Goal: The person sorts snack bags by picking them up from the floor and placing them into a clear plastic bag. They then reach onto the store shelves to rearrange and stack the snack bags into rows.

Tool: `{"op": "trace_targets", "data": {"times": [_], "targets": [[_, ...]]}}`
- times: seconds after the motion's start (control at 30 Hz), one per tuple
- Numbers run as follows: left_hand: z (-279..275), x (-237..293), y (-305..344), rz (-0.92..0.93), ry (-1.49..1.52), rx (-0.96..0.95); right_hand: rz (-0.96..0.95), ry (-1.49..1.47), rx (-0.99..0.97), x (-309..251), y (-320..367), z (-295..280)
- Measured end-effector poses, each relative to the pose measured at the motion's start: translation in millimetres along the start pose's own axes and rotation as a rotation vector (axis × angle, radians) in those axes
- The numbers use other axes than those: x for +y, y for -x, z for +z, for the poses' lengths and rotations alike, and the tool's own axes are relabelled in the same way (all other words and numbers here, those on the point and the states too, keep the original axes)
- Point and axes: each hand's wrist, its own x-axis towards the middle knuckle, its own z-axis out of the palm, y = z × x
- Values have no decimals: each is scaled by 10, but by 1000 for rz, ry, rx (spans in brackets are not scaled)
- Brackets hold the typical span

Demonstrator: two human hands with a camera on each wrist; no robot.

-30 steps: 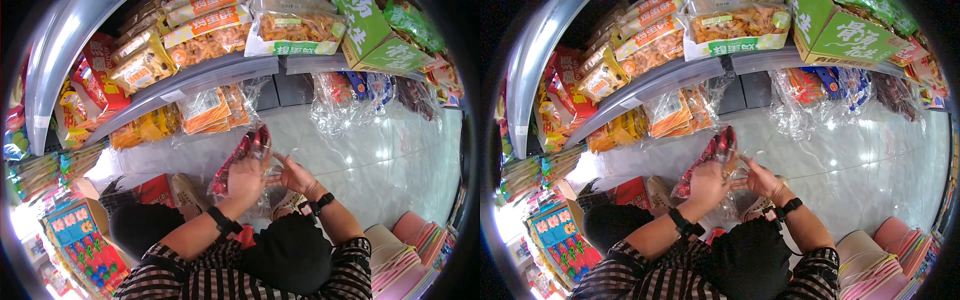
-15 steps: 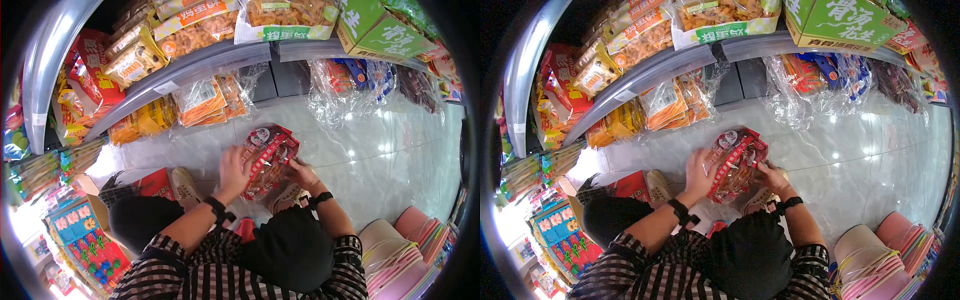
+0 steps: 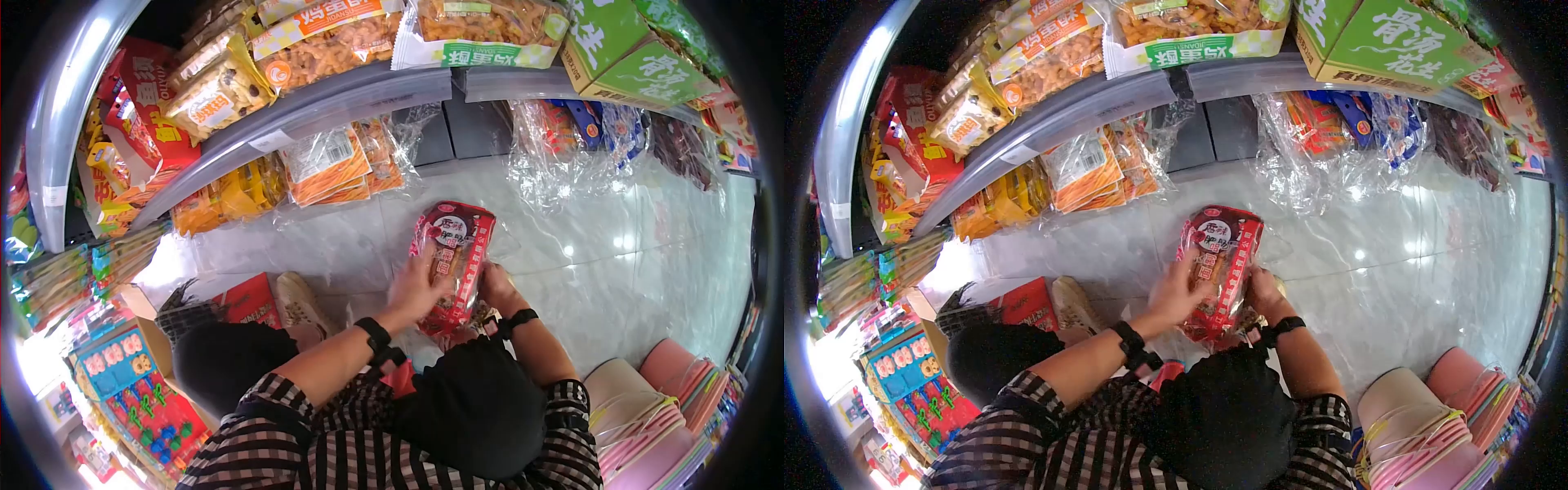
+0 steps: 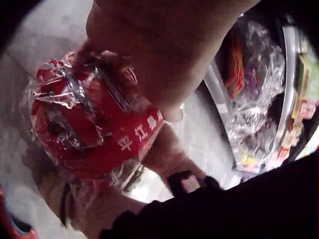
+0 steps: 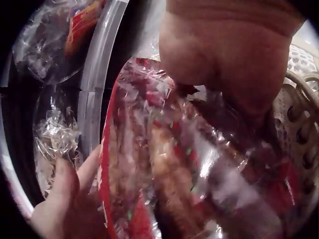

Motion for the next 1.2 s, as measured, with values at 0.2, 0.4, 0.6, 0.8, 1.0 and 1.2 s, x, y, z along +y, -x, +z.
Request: {"op": "trace_targets", "data": {"times": [0.2, 0.4, 0.6, 0.8, 1.0, 1.2], "targets": [[191, -773, -447, -212, 400, -64, 58, 71, 64, -49, 22, 37], [140, -553, -301, 57, 468, -79, -99, 97, -46, 115, -137, -20], [-152, 311, 206, -85, -29, 98, -98, -280, -106, -50, 52, -58], [-215, 592, 478, 73, 32, 180, -226, 37, -13, -570, 578, -24], [-554, 1021, 355, 159, 148, 242, -387, 74, 1, -1405, 903, 341], [-858, 1320, -109, 272, 192, 267, -432, -120, -111, -1851, 694, 319]]}}
